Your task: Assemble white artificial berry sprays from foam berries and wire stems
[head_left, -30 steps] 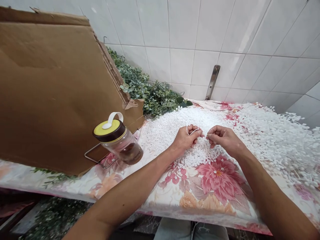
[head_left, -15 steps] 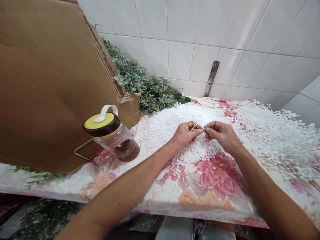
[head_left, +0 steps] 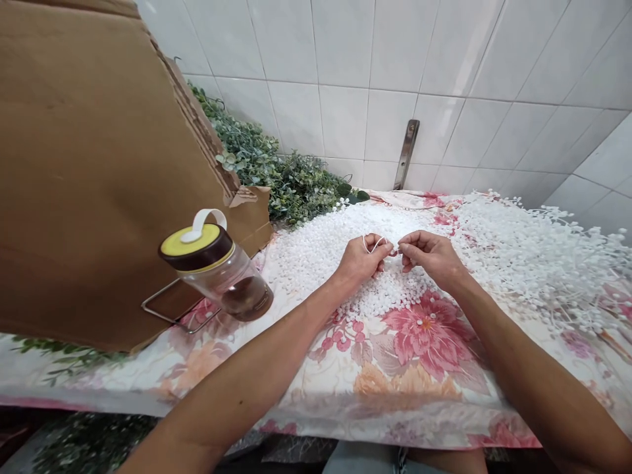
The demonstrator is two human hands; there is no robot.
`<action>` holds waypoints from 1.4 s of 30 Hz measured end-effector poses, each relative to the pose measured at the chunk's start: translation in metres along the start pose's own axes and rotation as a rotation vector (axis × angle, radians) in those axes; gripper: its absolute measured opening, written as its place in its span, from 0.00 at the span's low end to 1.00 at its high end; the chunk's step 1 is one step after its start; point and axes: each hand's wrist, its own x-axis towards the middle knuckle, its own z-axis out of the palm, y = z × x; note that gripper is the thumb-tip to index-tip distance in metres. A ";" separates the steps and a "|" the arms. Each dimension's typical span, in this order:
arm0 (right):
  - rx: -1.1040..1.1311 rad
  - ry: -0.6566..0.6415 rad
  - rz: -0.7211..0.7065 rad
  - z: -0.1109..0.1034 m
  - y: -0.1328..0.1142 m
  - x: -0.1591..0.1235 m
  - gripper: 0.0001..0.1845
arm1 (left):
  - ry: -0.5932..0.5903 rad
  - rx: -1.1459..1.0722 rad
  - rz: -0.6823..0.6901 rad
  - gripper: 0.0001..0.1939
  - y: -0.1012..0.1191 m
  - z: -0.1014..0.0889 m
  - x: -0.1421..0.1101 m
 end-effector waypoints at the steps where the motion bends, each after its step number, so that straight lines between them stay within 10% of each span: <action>1: 0.001 -0.004 -0.010 -0.001 0.000 0.000 0.20 | 0.000 -0.002 0.008 0.12 0.000 0.001 0.000; 25: -0.309 0.047 -0.083 -0.004 0.002 -0.003 0.17 | -0.060 0.451 0.124 0.06 -0.004 0.000 0.014; 42: -0.422 -0.005 -0.113 -0.003 -0.002 -0.008 0.10 | -0.043 0.285 0.095 0.13 -0.009 -0.003 0.006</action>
